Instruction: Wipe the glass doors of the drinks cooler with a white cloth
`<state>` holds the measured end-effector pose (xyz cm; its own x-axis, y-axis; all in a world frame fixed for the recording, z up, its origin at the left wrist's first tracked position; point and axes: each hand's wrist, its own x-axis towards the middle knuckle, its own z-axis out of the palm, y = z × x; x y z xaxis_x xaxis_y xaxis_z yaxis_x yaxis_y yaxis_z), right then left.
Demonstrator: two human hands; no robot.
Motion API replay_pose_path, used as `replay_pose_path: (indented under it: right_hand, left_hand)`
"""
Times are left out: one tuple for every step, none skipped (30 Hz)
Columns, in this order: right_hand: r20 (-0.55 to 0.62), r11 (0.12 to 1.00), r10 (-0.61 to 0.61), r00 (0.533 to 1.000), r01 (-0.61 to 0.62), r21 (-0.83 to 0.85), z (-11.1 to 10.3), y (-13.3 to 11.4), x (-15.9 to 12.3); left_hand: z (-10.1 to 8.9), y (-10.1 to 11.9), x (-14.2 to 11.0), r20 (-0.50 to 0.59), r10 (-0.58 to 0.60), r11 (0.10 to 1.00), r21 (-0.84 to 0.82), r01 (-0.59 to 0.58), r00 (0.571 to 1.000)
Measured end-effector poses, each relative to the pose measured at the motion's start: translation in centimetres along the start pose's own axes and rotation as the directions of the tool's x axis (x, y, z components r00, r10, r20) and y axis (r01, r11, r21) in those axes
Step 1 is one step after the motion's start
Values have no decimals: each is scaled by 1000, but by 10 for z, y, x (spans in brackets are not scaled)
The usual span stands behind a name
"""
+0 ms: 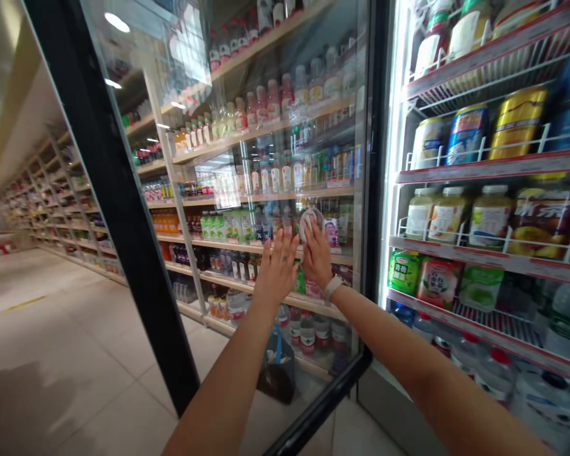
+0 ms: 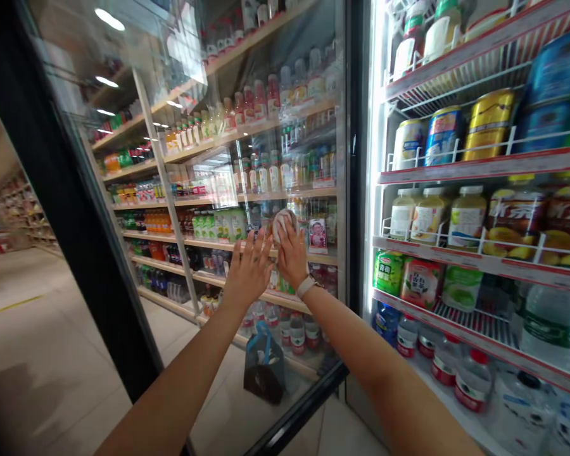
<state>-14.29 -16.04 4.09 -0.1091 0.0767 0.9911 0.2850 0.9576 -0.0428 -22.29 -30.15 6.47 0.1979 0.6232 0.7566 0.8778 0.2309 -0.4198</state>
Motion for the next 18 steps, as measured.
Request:
replay_pose_path:
  right_hand:
    - [-9, 1000, 3, 1000, -3, -3, 1, 0, 6]
    - [-12, 1000, 5, 1000, -5, -8, 2, -2, 5]
    - [-9, 1000, 4, 1000, -5, -12, 4, -4, -2]
    - [-3, 1000, 2, 1000, -3, -15, 5, -6, -15]
    - [5, 1000, -1, 1000, 1, -19, 7, -9, -32]
    - [18, 1000, -7, 1000, 7, -22, 9, -12, -52]
    - [33, 1000, -11, 999, 12, -25, 11, -15, -73]
    - [52, 999, -17, 999, 19, -28, 12, -18, -94]
    - [79, 999, -22, 997, 25, -30, 13, -21, -113]
    - [108, 999, -24, 994, 28, -32, 13, -23, -129]
    - [135, 999, -28, 990, 33, -30, 13, -24, -141]
    - [153, 999, -34, 988, 38, -25, 13, -25, -148]
    - [157, 999, -40, 987, 44, -18, 13, -25, -150]
    - [149, 999, -48, 988, 51, -12, 12, -23, -147]
    - [134, 998, -56, 989, 57, -5, 12, -21, -139]
    - [115, 998, -60, 992, 60, -1, 11, -18, -126]
    - [103, 998, -59, 993, 59, 0, 11, -15, -110]
    - [96, 998, -56, 994, 57, -1, 10, -11, -92]
  left_hand:
    - [0, -1, 0, 0, 2, 1000, 2, -2, 1000]
    - [1, -1, 0, -2, 3, 1000, 4, -3, 1000]
    - [1, -2, 0, -6, 4, 1000, 6, -4, 1000]
    - [2, -2, 0, -11, 6, 1000, 9, -6, 1000]
    - [3, -3, 0, -15, 8, 1000, 12, -8, 1000]
    - [3, -3, 0, -19, 9, 1000, 16, -9, 1000]
    - [4, -3, 0, -22, 9, 1000, 20, -9, 1000]
    - [5, -3, 0, -24, 9, 1000, 23, -8, 1000]
    - [5, -3, 0, -27, 8, 1000, 27, -7, 1000]
    - [5, -3, 0, -28, 8, 1000, 30, -7, 1000]
    - [5, -3, 0, -28, 7, 999, 33, -6, 1000]
    - [5, -2, 0, -27, 6, 999, 35, -5, 1000]
    - [5, -2, 0, -25, 6, 999, 36, -5, 1000]
    - [5, -2, 0, -22, 5, 999, 37, -4, 1000]
    - [5, -2, 0, -20, 4, 999, 37, -3, 1000]
    - [4, -3, 0, -17, 3, 999, 39, -2, 1000]
    - [4, -3, 0, -14, 3, 999, 41, -3, 1000]
    - [4, -3, -1, -12, 5, 999, 44, -4, 1000]
